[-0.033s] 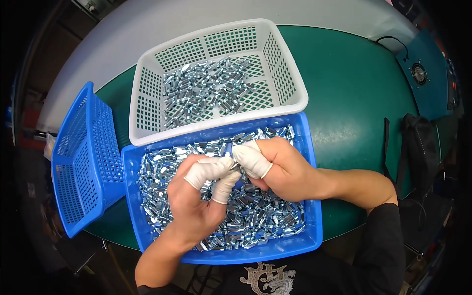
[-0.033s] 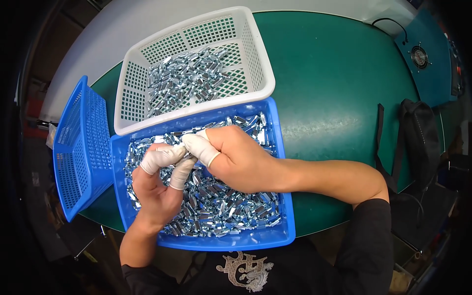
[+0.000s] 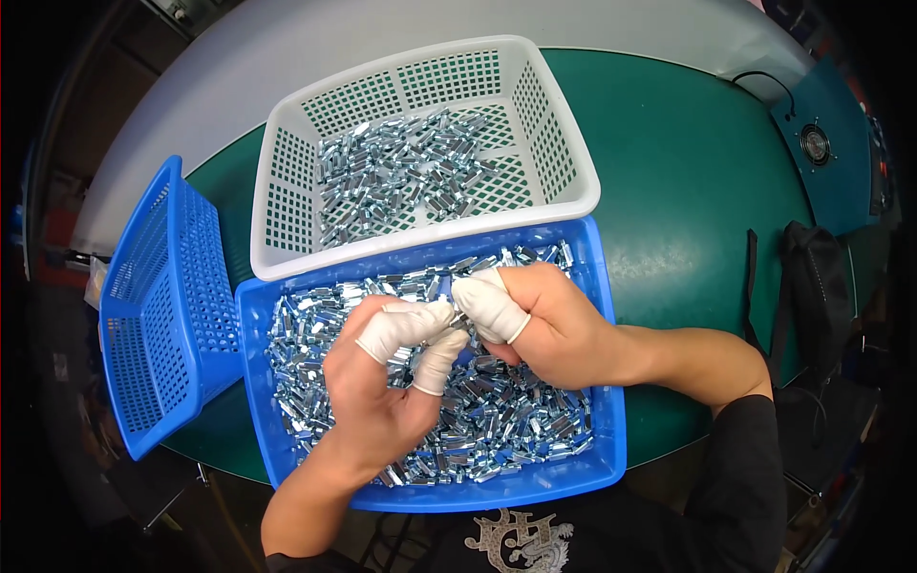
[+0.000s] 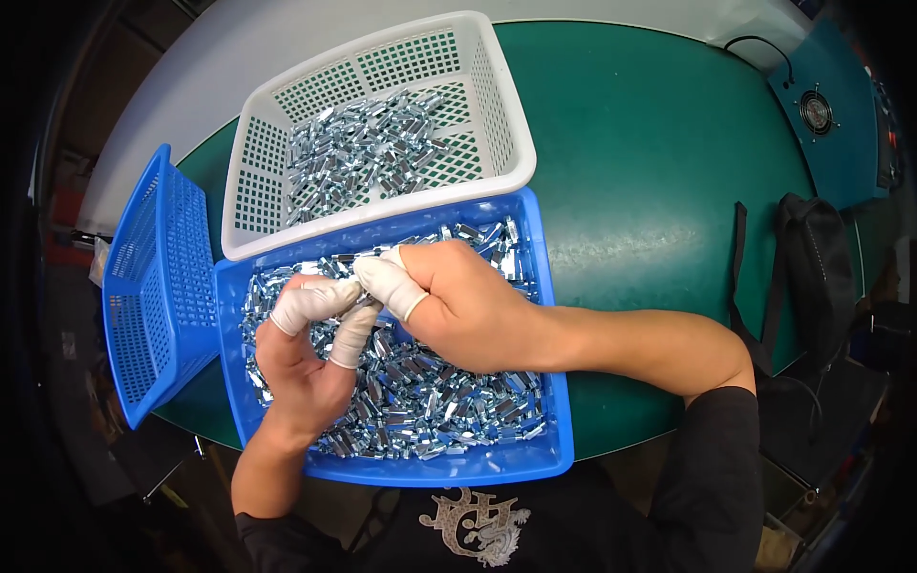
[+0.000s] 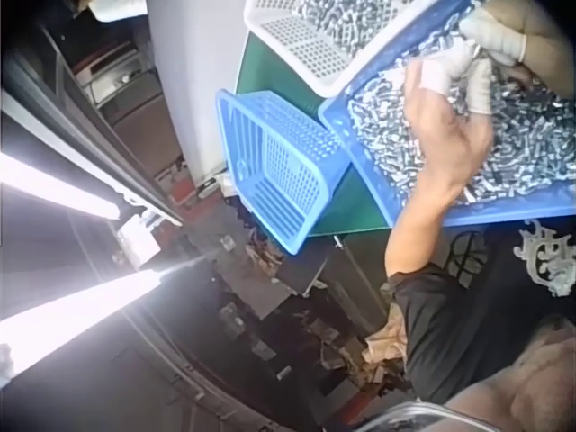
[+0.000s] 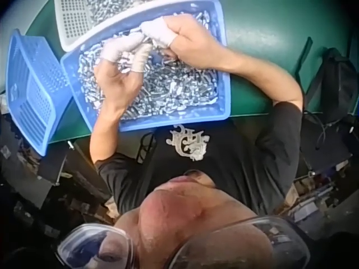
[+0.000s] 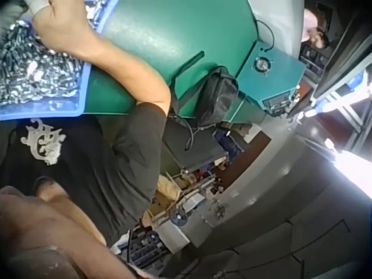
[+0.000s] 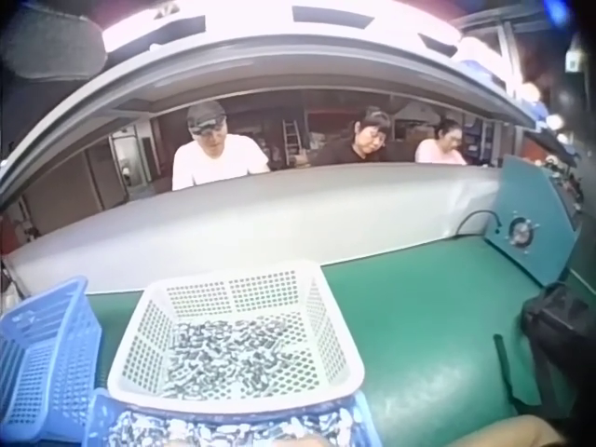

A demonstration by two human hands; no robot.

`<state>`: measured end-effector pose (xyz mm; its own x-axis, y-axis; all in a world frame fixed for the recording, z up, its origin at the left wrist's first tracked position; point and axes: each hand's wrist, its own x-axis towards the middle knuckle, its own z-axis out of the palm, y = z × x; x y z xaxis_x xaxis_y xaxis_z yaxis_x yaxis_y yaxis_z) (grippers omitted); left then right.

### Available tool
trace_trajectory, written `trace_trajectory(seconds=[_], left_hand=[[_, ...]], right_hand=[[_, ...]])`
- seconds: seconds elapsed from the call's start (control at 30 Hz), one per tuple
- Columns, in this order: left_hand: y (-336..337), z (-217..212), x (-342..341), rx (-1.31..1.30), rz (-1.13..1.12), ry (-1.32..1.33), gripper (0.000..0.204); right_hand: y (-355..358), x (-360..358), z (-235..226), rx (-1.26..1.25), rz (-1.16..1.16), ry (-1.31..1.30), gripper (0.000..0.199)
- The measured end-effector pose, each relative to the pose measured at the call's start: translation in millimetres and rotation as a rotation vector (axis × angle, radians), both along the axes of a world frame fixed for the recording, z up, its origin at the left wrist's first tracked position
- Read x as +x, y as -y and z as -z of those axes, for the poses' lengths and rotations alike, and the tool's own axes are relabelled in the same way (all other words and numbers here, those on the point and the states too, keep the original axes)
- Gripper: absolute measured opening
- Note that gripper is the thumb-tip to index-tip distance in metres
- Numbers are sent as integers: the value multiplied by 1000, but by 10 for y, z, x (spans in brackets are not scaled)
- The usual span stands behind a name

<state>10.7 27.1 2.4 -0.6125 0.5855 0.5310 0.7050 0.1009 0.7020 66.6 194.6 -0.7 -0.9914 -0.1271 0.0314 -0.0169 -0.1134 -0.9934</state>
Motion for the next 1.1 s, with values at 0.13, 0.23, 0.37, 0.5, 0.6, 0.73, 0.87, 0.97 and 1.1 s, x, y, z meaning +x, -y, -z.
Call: trace_trajectory(seconds=[0.13,0.23,0.37,0.5,0.6,0.73,0.87,0.97,1.1], left_hand=[[-16,-135,-37,-18,-56,1,36],[111,-67,-114,-54,-52,159,36],[118,-15,-90,-109,69,419,25],[68,-30,-124,-89,52,277,15],[113,-96,-199,-37,-52,214,19],[109,-63,-354,87,-298,352,22],[-37,-21,-314,192,-273,337,39],[55,1,-225,-119,-204,131,21],[-9,102,-92,-641,-58,-49,23]], right_hand=[[31,-24,13,46,94,-182,34],[13,-8,15,155,133,-232,33],[5,-4,-4,134,165,-180,32],[-18,2,5,162,198,-141,32],[-34,-45,50,90,255,-117,36],[4,-51,-22,2,242,-52,37],[-35,29,19,15,227,-144,36],[-10,22,-12,105,216,-133,37],[25,7,-1,35,215,-133,37]])
